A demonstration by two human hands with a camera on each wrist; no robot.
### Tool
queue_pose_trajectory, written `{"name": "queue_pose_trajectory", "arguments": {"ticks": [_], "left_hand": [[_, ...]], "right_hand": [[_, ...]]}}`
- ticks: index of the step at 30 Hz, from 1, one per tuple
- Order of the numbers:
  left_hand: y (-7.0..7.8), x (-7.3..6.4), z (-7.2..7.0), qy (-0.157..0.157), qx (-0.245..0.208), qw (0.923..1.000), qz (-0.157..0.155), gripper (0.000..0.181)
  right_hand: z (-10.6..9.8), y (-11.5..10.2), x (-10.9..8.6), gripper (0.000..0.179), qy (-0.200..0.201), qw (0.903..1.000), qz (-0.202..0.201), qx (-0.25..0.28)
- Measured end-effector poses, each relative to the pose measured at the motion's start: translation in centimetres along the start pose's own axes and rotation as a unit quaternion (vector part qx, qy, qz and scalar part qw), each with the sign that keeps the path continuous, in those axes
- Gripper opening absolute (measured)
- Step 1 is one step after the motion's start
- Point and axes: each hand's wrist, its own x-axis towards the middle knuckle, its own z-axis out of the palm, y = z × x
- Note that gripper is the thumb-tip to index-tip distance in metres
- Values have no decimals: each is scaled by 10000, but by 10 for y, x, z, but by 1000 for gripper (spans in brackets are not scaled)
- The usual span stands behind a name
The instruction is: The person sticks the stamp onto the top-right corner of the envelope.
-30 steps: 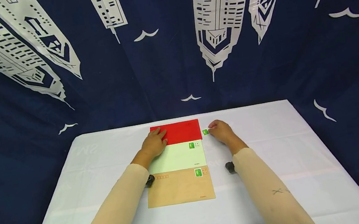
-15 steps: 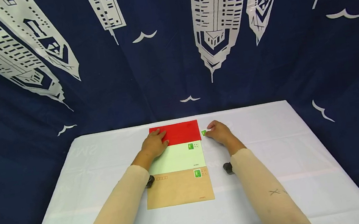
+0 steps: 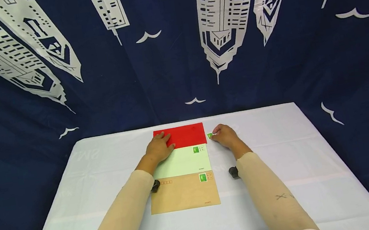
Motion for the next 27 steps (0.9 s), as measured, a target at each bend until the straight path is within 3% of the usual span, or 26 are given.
{"name": "queue_pose_trajectory", "arguments": {"ticks": [11, 27], "left_hand": [[1, 2, 1, 34, -80, 10000, -42, 68], [0, 1, 5, 105, -210, 9997, -120, 69]], "right_hand": [[-1, 0, 0, 24, 51, 9999, -143, -36], [2, 2, 2, 31, 99, 9999, -32, -47]]}}
